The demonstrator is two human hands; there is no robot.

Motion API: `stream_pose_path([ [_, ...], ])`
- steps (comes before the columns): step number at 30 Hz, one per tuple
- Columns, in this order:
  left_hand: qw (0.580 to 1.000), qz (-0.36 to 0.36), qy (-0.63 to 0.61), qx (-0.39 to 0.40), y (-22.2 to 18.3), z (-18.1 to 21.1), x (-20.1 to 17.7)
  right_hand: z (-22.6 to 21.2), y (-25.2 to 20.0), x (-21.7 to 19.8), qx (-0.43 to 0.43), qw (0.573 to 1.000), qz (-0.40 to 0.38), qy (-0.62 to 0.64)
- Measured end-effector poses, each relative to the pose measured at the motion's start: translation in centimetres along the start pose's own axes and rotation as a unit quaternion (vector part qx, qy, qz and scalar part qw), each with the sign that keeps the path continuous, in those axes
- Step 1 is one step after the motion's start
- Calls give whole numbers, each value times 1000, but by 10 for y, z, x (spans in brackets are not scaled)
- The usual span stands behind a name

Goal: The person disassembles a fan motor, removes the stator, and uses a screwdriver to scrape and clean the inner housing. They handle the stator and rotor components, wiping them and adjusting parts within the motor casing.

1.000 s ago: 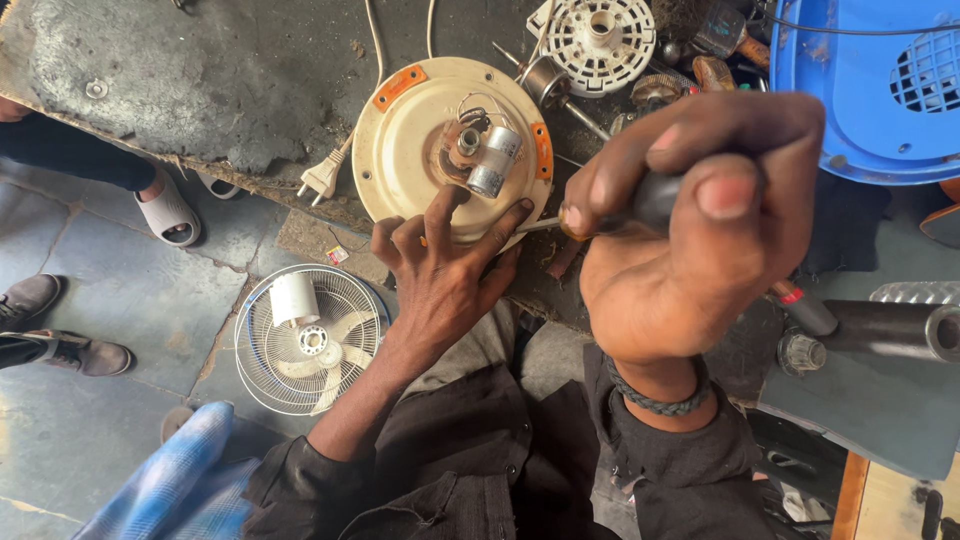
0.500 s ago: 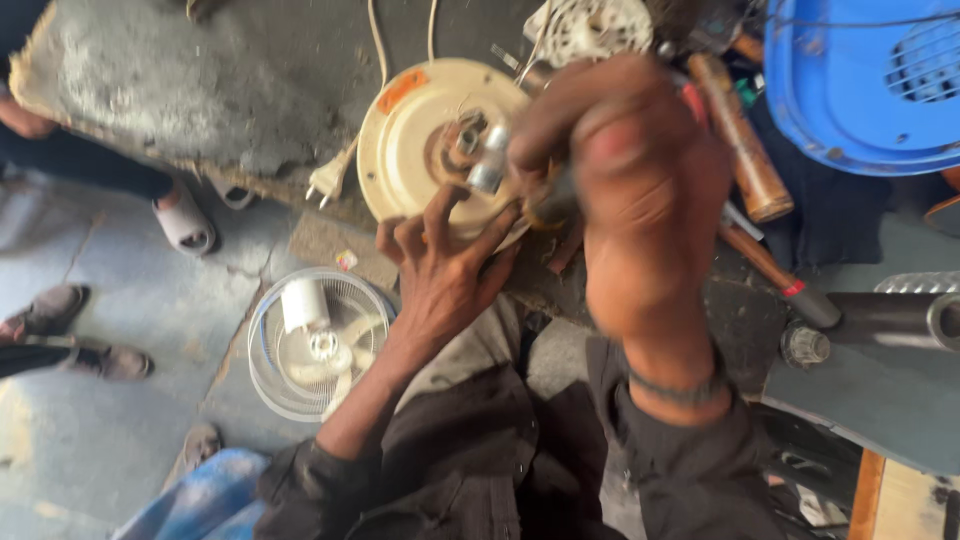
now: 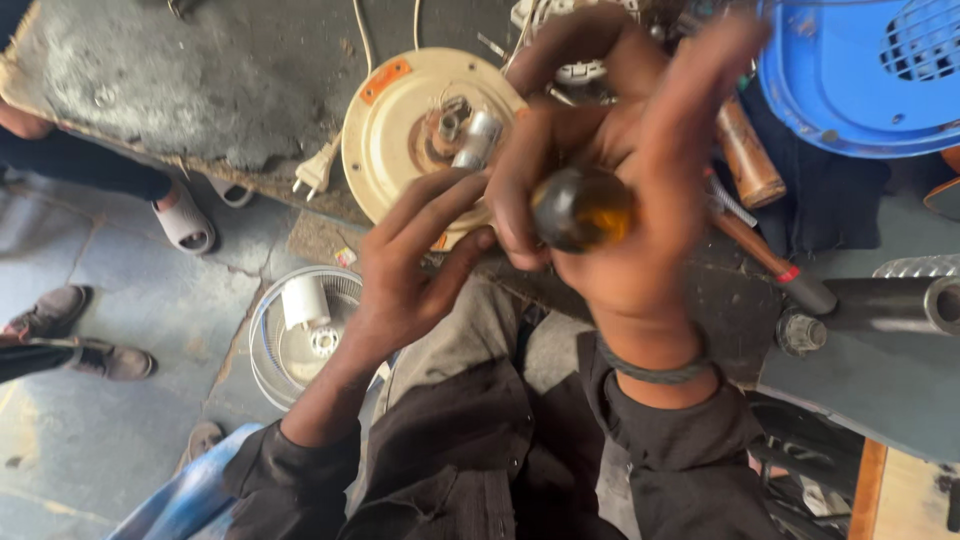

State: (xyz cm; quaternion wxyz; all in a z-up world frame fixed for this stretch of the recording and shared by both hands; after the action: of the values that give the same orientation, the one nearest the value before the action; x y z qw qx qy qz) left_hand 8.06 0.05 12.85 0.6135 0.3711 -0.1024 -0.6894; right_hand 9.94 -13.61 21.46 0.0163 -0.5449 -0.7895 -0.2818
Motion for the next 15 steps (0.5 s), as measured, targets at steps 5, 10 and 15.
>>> stream_pose_path([
  [5, 981, -174, -39, -79, 31, -15, 39, -16, 4, -9, -125, 974, 76, -171],
  [10, 996, -73, 19, -39, 45, -16, 40, -19, -5, -14, -151, 978, 90, -111],
  [15, 994, -102, 0, -30, 37, -26, 42, -2, -3, -18, -81, 975, 116, -170],
])
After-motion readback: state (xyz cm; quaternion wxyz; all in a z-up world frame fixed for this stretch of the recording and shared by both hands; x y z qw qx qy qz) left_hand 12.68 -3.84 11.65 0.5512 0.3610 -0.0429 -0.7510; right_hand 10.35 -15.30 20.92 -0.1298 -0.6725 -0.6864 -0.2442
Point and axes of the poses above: each hand's wrist, its own y-axis towards the middle knuckle, its own x-axis out of the palm, z = x × y, the point moved 10 cm from there along y, towards the middle knuckle, and after that the axes turned 4 degrees about y, right-handed, at the moved point
